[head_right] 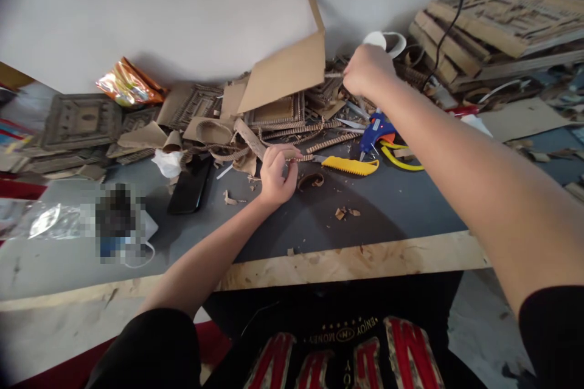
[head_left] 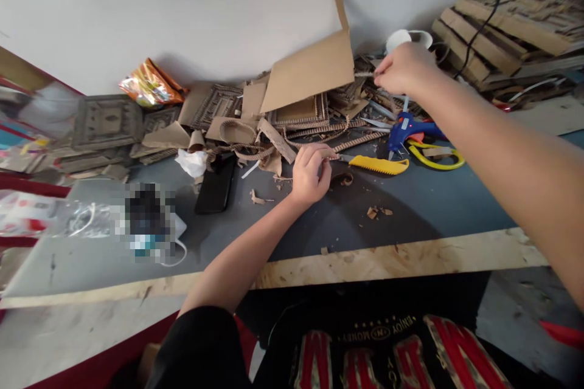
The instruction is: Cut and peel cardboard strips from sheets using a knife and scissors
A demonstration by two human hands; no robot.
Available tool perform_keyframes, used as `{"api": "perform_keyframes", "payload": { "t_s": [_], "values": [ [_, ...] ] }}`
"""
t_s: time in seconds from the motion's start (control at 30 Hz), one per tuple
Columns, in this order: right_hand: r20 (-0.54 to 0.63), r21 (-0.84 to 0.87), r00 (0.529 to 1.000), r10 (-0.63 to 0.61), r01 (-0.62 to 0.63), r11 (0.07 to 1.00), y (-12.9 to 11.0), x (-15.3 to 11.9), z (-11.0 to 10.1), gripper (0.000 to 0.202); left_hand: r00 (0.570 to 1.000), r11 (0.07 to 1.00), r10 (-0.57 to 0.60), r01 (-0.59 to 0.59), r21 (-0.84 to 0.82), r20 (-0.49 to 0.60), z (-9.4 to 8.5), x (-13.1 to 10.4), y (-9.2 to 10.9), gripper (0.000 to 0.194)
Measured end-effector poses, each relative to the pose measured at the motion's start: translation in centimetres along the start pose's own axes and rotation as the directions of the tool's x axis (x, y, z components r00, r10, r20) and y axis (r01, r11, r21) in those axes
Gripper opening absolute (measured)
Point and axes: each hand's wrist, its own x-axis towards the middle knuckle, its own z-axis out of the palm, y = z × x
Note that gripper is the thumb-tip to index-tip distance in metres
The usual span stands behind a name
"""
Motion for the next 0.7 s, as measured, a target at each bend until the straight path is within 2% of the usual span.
{"api": "perform_keyframes", "payload": {
  "t_s": [0.1,0.2,0.27,0.3,0.33,0.37,0.4,0.43,0.47,0.53,0.63,0.67,0.7],
  "values": [
    [-0.132,0.017,0.991,-0.006,0.008,1.0,-2.3,-2.1,-2.3,0.034,1.0,1.0,0.006,-0.006,-0.011,0.011,0.0,-0.1,0.0,0.017],
    [-0.103,-0.045,0.99,0.096,-0.101,0.994,-3.8,-3.6,-4.2,0.039,1.0,0.999,0.003,-0.002,-0.049,0.023,0.0,0.0,0.0,0.019],
    [-0.21,-0.019,0.968,0.137,-0.144,0.989,-4.2,-4.3,-4.9,0.044,0.999,0.998,-0.001,0.003,-0.068,0.041,0.0,0.0,-0.1,0.021],
    [-0.298,0.031,0.948,0.112,-0.107,0.994,-4.3,-4.7,-4.9,0.043,0.999,0.997,0.0,0.003,-0.073,0.05,-0.1,0.0,-0.1,0.021],
    [-0.396,0.09,0.918,0.02,0.017,0.996,-4.5,-5.1,-4.6,0.041,0.998,0.997,0.004,0.0,-0.075,0.058,-0.1,0.0,0.0,0.022],
    [-0.493,0.129,0.864,-0.098,0.184,0.974,-4.7,-5.5,-3.9,0.042,0.998,0.997,0.015,-0.01,-0.075,0.063,-0.1,0.0,0.0,0.022],
    [-0.484,0.124,0.843,-0.234,0.331,0.935,-4.9,-6.0,-3.0,0.039,0.997,0.997,0.033,-0.028,-0.077,0.064,-0.2,0.0,0.1,0.021],
    [-0.355,0.109,0.846,-0.398,0.46,0.881,-5.1,-6.4,-1.8,0.037,0.996,0.995,0.062,-0.057,-0.083,0.062,-0.2,-0.1,0.1,0.02],
    [-0.205,0.085,0.833,-0.514,0.538,0.838,-5.3,-6.7,-0.4,0.032,0.993,0.992,0.095,-0.089,-0.091,0.063,-0.3,-0.1,0.2,0.019],
    [0.077,0.04,0.764,-0.641,0.64,0.767,-5.4,-6.9,2.4,0.03,0.984,0.983,0.161,-0.152,-0.104,0.082,-0.3,-0.3,0.2,0.019],
    [0.242,-0.1,0.764,-0.598,0.633,0.768,-4.8,-6.4,5.2,0.024,0.965,0.968,0.237,-0.224,-0.113,0.115,-0.3,-0.4,0.3,0.02],
    [0.253,-0.143,0.777,-0.576,0.619,0.772,-4.5,-6.2,5.7,0.022,0.958,0.963,0.258,-0.244,-0.117,0.122,-0.2,-0.4,0.3,0.02],
    [0.229,-0.205,0.814,-0.534,0.576,0.791,-4.2,-5.9,6.0,0.021,0.952,0.957,0.278,-0.263,-0.122,0.127,-0.2,-0.4,0.3,0.021]
  ]
}}
